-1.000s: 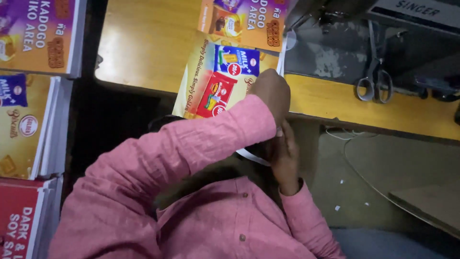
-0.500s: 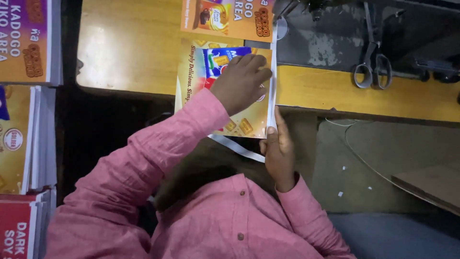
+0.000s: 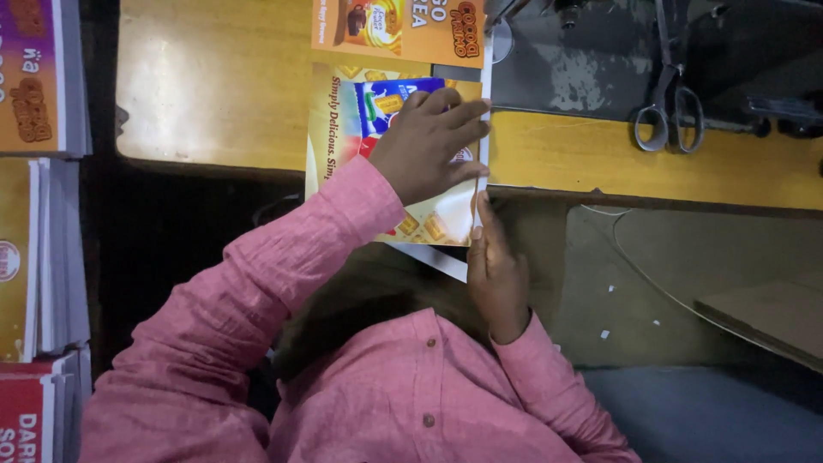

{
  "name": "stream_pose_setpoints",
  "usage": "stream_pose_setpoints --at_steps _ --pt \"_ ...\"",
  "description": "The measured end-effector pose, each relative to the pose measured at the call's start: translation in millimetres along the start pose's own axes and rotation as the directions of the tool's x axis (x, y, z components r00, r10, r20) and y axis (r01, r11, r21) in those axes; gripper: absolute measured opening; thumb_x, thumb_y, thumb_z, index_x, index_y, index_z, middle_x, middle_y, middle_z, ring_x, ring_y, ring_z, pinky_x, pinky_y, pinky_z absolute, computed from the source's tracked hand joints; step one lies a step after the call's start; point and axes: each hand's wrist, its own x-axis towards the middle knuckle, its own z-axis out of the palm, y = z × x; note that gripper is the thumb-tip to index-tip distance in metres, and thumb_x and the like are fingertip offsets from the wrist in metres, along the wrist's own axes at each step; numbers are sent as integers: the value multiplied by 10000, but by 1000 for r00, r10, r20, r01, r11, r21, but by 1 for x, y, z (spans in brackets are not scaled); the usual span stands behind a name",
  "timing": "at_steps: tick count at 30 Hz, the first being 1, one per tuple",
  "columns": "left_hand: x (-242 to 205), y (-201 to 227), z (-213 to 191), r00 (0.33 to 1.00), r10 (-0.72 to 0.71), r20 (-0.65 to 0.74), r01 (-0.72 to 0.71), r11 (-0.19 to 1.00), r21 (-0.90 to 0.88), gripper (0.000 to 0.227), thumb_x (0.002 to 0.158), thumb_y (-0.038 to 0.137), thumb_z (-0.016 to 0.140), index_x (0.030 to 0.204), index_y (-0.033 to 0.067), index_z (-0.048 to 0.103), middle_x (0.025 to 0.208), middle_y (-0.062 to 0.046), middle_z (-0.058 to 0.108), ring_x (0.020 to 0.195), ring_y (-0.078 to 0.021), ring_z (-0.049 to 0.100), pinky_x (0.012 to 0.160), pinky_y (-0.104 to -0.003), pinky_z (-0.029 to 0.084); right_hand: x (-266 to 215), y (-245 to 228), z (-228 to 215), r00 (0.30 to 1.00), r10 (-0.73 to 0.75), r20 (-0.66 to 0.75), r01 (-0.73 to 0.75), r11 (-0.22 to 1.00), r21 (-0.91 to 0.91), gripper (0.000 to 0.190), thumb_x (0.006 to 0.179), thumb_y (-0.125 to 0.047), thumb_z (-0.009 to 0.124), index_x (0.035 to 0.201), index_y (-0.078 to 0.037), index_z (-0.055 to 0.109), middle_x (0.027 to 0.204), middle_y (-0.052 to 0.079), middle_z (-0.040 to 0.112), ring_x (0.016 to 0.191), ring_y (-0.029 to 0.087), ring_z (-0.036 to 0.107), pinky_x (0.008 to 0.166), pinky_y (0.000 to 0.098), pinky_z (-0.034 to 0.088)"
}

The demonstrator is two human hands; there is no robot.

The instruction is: The person aligns various printed paper sheets, including product packaging designs, along a white strip of material on a sewing machine table. They feed the paper and strip under the sewing machine needle to stitch them together, repeating this process for multiple sheets.

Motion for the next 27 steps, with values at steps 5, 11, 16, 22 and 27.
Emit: stream_pose_setpoints --at_steps 5,11,16,22,27 --pt "-6 2 7 996 3 -85 -8 998 -55 646 1034 717 621 1351 163 720 1398 -112 681 1312 -367 540 1052 -542 440 8 -38 -20 980 190 60 -197 970 143 500 1153 -316 402 1628 -234 534 840 240 776 826 397 782 692 532 579" --pt "-11 6 10 988 17 -152 -28 997 -66 600 1000 676 697 1311 163 724 1394 -91 668 1273 -360 538 1036 -521 440 7 -23 -11 981 187 56 -194 962 193 501 1139 -332 413 1617 -233 530 1339 212 752 880 390 799 737 525 627" --pt "-11 5 15 986 11 -166 -24 997 -76 592 988 680 708 1289 170 720 1388 -78 666 1263 -356 546 1025 -530 451 -4 3 4 983 180 39 -184 961 208 492 1141 -281 431 1616 -205 535 1391 189 729 878 362 794 711 507 634" --pt "-8 5 12 989 -13 -149 2 997 -73 582 922 660 799 1258 189 730 1374 -45 676 1264 -323 558 1013 -501 469 11 -16 -10 989 144 41 -148 984 100 484 1143 -272 437 1618 -234 526 1425 171 712 1051 451 744 782 604 614" --pt "-4 4 11 990 -25 -140 18 998 -55 598 889 668 820 1242 192 740 1363 -38 692 1259 -315 578 1002 -496 484 12 -11 -8 987 147 66 -151 987 56 480 1138 -265 447 1612 -247 520 1482 126 685 1148 473 708 848 652 594"
